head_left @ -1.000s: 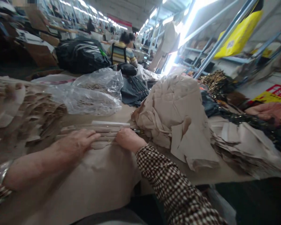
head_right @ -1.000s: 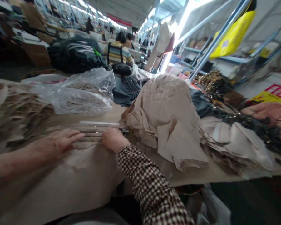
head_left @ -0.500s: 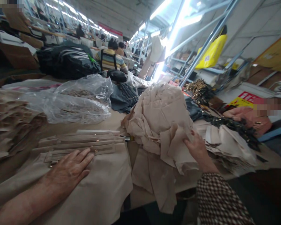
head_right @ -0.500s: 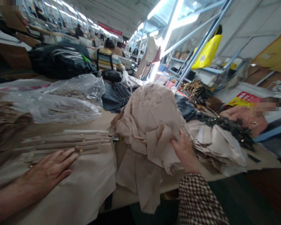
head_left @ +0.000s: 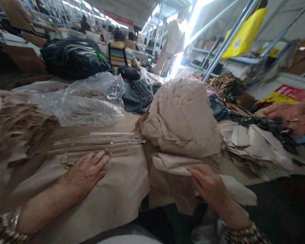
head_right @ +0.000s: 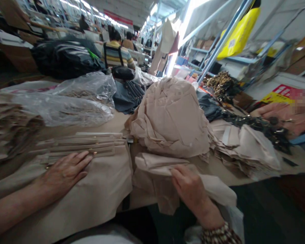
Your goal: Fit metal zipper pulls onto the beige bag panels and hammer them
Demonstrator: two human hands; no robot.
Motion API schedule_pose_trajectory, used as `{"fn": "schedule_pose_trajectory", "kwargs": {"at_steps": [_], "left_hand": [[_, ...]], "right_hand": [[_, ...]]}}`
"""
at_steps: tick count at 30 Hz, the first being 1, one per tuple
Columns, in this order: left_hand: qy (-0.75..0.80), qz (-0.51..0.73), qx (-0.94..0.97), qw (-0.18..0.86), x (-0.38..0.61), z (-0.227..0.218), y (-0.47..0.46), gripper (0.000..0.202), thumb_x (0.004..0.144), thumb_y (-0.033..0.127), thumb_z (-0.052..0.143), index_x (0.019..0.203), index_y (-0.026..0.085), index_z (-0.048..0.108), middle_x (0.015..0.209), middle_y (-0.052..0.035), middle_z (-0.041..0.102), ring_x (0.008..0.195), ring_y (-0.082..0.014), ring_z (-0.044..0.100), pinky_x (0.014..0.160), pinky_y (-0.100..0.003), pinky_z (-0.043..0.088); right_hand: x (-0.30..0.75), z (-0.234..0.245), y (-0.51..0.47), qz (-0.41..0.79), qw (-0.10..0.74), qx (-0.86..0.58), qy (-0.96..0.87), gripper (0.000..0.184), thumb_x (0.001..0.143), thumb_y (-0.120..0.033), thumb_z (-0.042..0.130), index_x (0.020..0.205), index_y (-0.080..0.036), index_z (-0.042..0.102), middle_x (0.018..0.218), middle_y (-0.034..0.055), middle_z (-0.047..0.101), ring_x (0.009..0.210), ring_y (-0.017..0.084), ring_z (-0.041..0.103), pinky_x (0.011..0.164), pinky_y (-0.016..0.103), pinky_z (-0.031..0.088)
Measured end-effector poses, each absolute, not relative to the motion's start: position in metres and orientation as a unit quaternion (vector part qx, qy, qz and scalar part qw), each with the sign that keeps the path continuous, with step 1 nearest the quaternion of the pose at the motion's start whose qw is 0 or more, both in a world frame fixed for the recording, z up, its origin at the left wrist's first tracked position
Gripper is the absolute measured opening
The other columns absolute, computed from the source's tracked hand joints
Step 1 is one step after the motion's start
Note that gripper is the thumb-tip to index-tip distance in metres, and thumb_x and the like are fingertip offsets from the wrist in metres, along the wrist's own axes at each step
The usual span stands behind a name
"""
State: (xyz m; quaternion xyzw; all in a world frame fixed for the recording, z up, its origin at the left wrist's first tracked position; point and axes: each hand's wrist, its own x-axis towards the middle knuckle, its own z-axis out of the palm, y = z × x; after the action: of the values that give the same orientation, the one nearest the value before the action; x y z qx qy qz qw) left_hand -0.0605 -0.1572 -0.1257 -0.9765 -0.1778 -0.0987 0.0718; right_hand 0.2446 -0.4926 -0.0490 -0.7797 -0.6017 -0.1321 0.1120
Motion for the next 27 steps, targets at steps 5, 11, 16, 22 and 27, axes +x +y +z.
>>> {"fn": "schedule_pose_trajectory", "kwargs": {"at_steps": [5, 11, 16, 22, 27], "left_hand": [[-0.181, -0.066, -0.979, 0.059, -0.059, -0.116, -0.162, 0.045, 0.096, 0.029, 0.045, 0.137, 0.015, 0.058, 0.145, -0.0144, 0.054, 0.13, -0.0339, 0.05, 0.11, -0.05, 0.039], [-0.181, -0.055, -0.981, 0.054, -0.057, -0.111, -0.164, 0.045, 0.096, 0.029, 0.046, 0.137, 0.014, 0.057, 0.144, -0.0156, 0.054, 0.13, -0.0355, 0.05, 0.109, -0.052, 0.04], [-0.194, -0.062, -0.979, 0.029, -0.057, -0.111, -0.164, 0.044, 0.095, 0.029, 0.047, 0.136, 0.016, 0.058, 0.145, -0.0158, 0.053, 0.13, -0.0365, 0.05, 0.108, -0.054, 0.041], [-0.19, -0.027, -0.981, 0.029, -0.054, -0.097, -0.169, 0.043, 0.096, 0.025, 0.045, 0.136, 0.013, 0.056, 0.146, -0.0177, 0.051, 0.134, -0.032, 0.048, 0.114, -0.049, 0.036], [-0.176, 0.001, -0.984, 0.018, -0.056, -0.087, -0.165, 0.049, 0.096, 0.029, 0.046, 0.142, 0.015, 0.049, 0.15, -0.0156, 0.047, 0.137, -0.03, 0.045, 0.116, -0.046, 0.034]], "right_hand": [[0.2, -0.086, -0.486, 0.038, 0.071, -0.801, -0.594, 0.012, 0.091, -0.018, 0.055, 0.088, -0.02, 0.067, 0.098, 0.0069, 0.069, 0.09, 0.021, 0.065, 0.077, 0.033, 0.053], [0.25, -0.092, -0.5, -0.022, 0.117, -0.821, -0.559, 0.027, 0.094, -0.013, 0.042, 0.102, -0.015, 0.069, 0.102, 0.0116, 0.071, 0.096, 0.022, 0.066, 0.085, 0.038, 0.054], [0.263, -0.094, -0.494, -0.067, 0.065, -0.828, -0.553, 0.047, 0.084, -0.01, 0.048, 0.129, -0.014, 0.061, 0.129, 0.0155, 0.062, 0.119, 0.028, 0.056, 0.102, 0.048, 0.048], [0.247, -0.08, -0.445, -0.047, 0.011, -0.805, -0.591, 0.051, 0.088, -0.015, 0.049, 0.139, -0.017, 0.052, 0.138, 0.015, 0.058, 0.113, 0.025, 0.064, 0.088, 0.039, 0.056], [0.256, -0.088, -0.417, -0.015, -0.095, -0.789, -0.607, 0.029, 0.09, -0.009, 0.048, 0.109, -0.017, 0.068, 0.106, 0.0122, 0.07, 0.089, 0.023, 0.069, 0.071, 0.032, 0.053]]}}
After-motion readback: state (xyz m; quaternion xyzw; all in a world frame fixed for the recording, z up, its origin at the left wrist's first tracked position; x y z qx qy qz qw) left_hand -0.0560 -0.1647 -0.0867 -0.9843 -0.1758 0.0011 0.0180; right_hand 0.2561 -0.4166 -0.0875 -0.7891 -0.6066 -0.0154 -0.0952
